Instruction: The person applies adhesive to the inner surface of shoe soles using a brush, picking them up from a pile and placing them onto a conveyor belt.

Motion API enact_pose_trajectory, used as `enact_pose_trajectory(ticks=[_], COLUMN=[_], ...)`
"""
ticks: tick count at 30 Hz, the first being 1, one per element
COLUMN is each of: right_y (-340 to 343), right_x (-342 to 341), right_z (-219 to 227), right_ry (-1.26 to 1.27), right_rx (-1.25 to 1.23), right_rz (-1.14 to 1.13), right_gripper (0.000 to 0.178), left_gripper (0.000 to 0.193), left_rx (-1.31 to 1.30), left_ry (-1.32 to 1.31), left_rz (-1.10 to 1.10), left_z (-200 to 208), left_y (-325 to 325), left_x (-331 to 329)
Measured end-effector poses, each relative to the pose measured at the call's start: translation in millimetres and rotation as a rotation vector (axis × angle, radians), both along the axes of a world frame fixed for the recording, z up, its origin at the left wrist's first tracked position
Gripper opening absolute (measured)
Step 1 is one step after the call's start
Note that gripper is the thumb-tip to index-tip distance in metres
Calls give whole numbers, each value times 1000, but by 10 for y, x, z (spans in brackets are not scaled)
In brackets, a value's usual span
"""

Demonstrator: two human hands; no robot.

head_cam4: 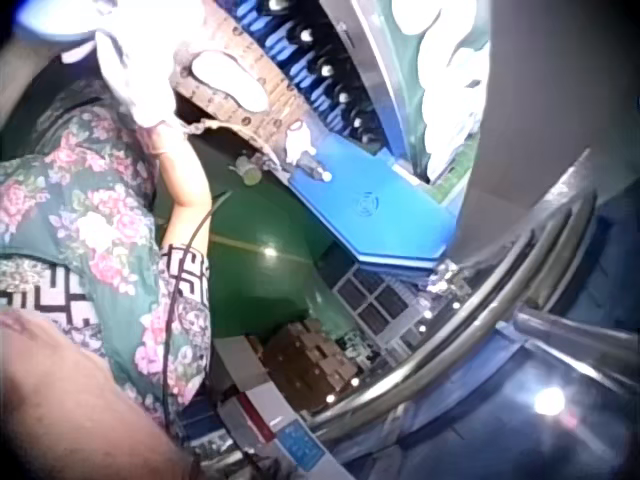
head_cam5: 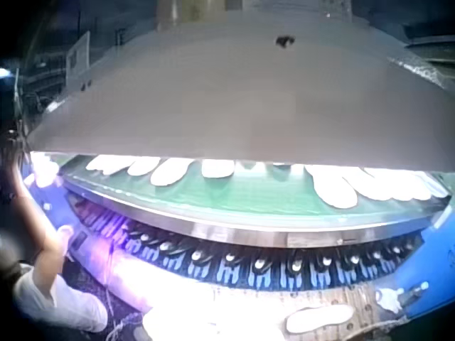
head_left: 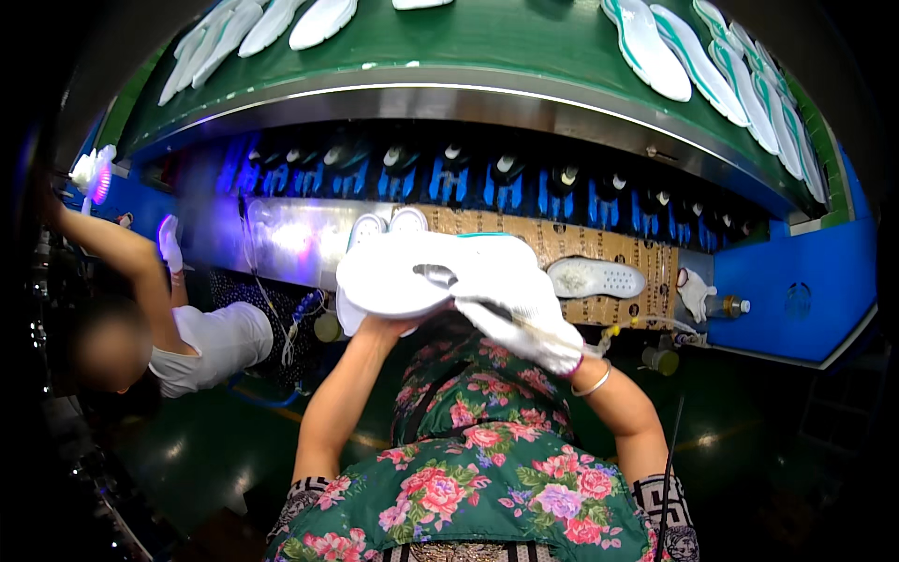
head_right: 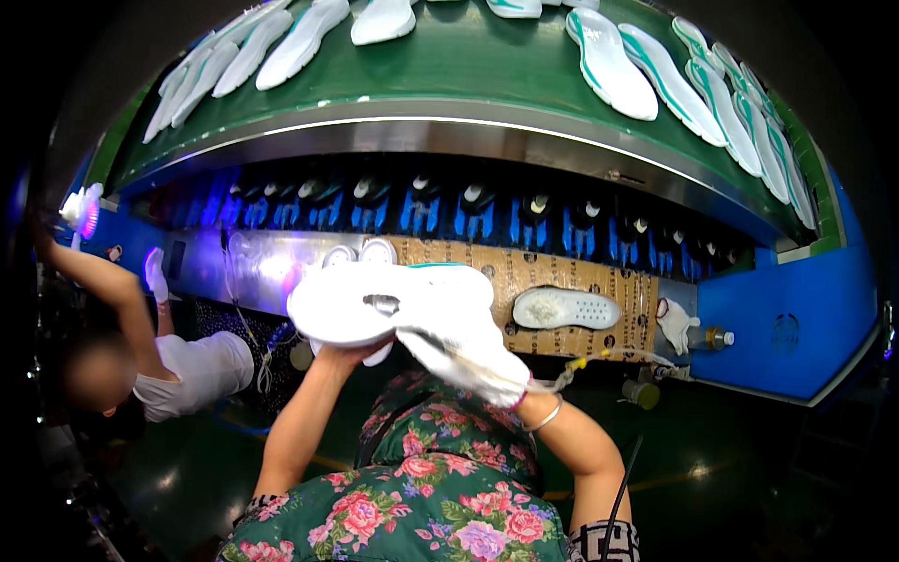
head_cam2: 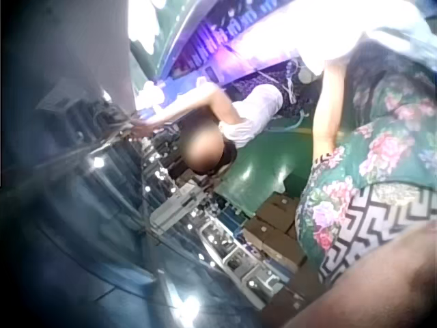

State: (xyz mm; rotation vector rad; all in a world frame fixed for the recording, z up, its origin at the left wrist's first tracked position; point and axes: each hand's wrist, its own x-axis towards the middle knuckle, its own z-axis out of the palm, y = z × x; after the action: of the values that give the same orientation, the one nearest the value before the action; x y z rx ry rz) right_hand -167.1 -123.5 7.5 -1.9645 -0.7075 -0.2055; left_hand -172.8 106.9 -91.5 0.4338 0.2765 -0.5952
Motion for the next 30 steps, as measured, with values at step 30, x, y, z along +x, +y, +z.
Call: enact_pose_trajectory(ticks=[30], right_y=[204], right_x=[199], right_z=[294], right_ry=[-204], right_rx=[113], right_rz=[-349], right_gripper=[33], left_gripper=[112], left_rx=[-82], left_ry=[-27], left_rz=[188], left_z=[-187], left_y=[-966], left_x=[-346])
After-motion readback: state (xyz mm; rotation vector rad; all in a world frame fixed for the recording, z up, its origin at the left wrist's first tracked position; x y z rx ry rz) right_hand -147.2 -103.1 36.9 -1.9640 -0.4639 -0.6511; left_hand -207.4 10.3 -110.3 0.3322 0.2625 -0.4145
